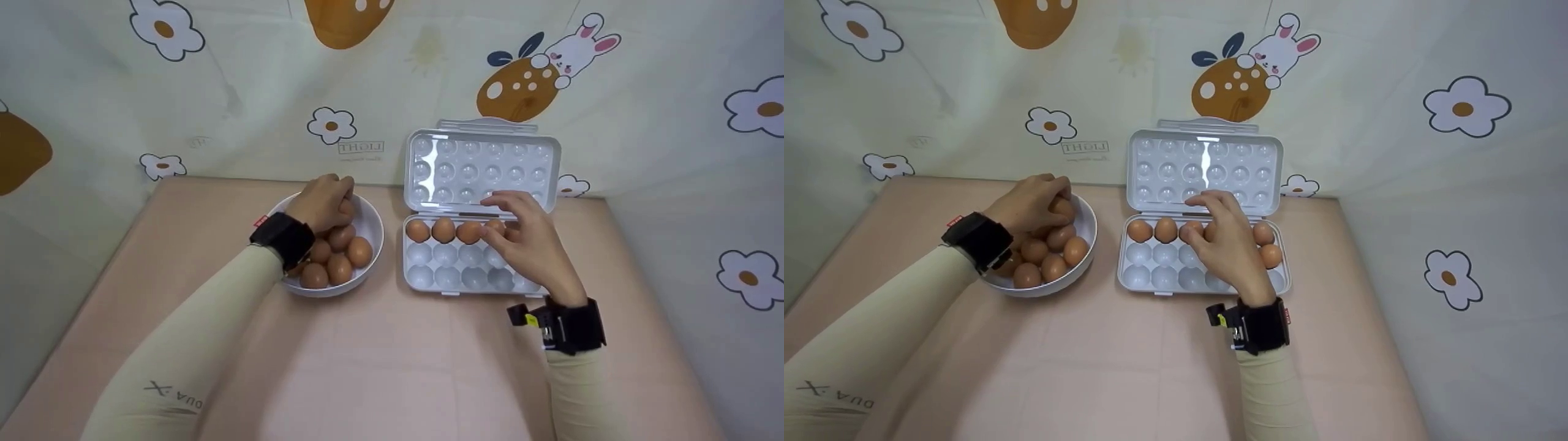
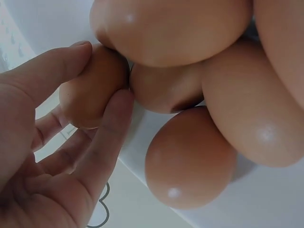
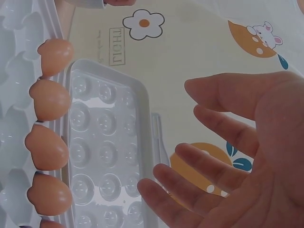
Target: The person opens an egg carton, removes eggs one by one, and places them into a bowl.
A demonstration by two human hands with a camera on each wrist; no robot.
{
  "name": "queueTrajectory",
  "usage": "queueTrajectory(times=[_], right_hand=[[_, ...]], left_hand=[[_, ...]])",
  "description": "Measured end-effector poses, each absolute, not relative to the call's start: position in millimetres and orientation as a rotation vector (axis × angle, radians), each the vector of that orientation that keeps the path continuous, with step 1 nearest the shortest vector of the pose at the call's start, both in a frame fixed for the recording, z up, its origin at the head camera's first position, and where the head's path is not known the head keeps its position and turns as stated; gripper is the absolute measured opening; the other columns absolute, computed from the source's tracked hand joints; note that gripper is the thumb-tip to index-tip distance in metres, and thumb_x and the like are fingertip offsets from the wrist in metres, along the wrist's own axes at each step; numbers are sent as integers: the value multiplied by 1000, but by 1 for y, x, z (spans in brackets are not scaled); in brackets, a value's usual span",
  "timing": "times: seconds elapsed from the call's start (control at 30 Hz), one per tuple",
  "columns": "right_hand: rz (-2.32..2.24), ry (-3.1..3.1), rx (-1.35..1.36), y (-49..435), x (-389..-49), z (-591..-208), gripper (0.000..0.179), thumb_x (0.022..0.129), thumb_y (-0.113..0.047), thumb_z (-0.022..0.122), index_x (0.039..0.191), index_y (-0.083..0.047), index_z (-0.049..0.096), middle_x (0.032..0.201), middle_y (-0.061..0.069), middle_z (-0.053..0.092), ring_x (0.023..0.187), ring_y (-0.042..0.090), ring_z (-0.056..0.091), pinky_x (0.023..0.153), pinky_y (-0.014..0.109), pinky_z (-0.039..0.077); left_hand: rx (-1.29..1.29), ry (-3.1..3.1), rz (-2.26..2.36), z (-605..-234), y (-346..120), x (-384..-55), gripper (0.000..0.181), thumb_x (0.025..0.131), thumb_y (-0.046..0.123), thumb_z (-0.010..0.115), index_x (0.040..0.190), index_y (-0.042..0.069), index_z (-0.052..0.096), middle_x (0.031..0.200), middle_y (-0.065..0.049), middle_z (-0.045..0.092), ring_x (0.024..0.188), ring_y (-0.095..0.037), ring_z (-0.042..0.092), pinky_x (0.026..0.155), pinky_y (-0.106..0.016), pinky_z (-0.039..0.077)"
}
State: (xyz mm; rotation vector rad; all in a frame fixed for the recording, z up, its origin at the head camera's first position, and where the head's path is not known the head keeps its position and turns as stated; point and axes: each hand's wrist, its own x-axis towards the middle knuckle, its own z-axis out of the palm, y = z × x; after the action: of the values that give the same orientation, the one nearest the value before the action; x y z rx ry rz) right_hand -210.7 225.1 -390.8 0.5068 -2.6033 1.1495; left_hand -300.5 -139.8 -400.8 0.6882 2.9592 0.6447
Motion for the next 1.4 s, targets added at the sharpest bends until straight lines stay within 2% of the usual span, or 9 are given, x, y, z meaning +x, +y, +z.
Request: queueTrajectory(times=[0.2, 0.33, 0.43, 0.8, 0.9, 1.03, 1.13, 1.27, 1.4], right_hand=[[1091, -2627, 526, 229, -211, -389, 45, 94, -7, 80, 136, -5, 66, 147, 15, 55, 132, 34, 56, 96, 46, 61], [947, -2667, 539, 235, -210, -389, 48, 91, -6, 82, 136, -6, 66, 146, 16, 56, 135, 35, 54, 108, 53, 52], [844, -2712, 517, 241, -210, -390, 52, 88, -7, 84, 137, -6, 66, 147, 20, 54, 139, 41, 51, 115, 60, 43], [743, -2939, 377, 264, -210, -397, 65, 82, -7, 85, 143, -6, 63, 159, 27, 41, 144, 53, 37, 113, 69, 41], [734, -3011, 334, 267, -211, -399, 67, 83, -8, 83, 147, -9, 60, 162, 27, 37, 146, 54, 33, 112, 70, 42], [752, -3052, 294, 270, -213, -401, 68, 82, -5, 80, 147, -9, 60, 162, 25, 37, 147, 52, 32, 113, 70, 41], [774, -3079, 268, 271, -215, -403, 69, 81, -3, 80, 146, -9, 61, 163, 25, 35, 146, 52, 30, 112, 71, 40], [765, -3121, 243, 270, -218, -406, 67, 80, -2, 81, 144, -10, 63, 162, 25, 32, 145, 51, 29, 111, 68, 42], [766, -3152, 199, 268, -221, -411, 64, 78, 2, 79, 140, -9, 66, 152, 23, 38, 136, 47, 34, 105, 60, 46]], left_hand=[[659, 2980, 590, -396, -140, -293, 26, 93, 6, 72, 118, 1, 65, 108, -17, 58, 101, -34, 56, 91, -46, 52], [669, 3063, 503, -392, -139, -286, 31, 91, 8, 76, 120, 2, 67, 108, -16, 60, 101, -35, 57, 91, -48, 54], [677, 3127, 490, -389, -137, -278, 34, 90, 12, 80, 121, 5, 68, 108, -14, 61, 100, -34, 57, 86, -49, 55], [709, 3173, 703, -383, -119, -241, 46, 91, 23, 83, 134, 18, 67, 124, -6, 62, 108, -27, 55, 86, -43, 54], [724, 3178, 771, -384, -114, -231, 50, 90, 29, 86, 135, 20, 66, 133, -4, 61, 118, -26, 55, 93, -44, 56], [816, 3178, 886, -385, -106, -220, 53, 88, 29, 88, 135, 18, 66, 137, -5, 61, 127, -26, 55, 105, -44, 53], [885, 3187, 959, -387, -101, -213, 53, 88, 27, 89, 134, 17, 67, 134, -4, 62, 123, -25, 57, 101, -41, 53], [899, 3237, 972, -391, -94, -206, 52, 88, 29, 87, 135, 21, 67, 131, 2, 63, 115, -27, 59, 88, -42, 52], [891, 3249, 996, -394, -88, -203, 52, 88, 32, 86, 136, 24, 67, 132, 4, 63, 116, -26, 57, 87, -42, 48]])
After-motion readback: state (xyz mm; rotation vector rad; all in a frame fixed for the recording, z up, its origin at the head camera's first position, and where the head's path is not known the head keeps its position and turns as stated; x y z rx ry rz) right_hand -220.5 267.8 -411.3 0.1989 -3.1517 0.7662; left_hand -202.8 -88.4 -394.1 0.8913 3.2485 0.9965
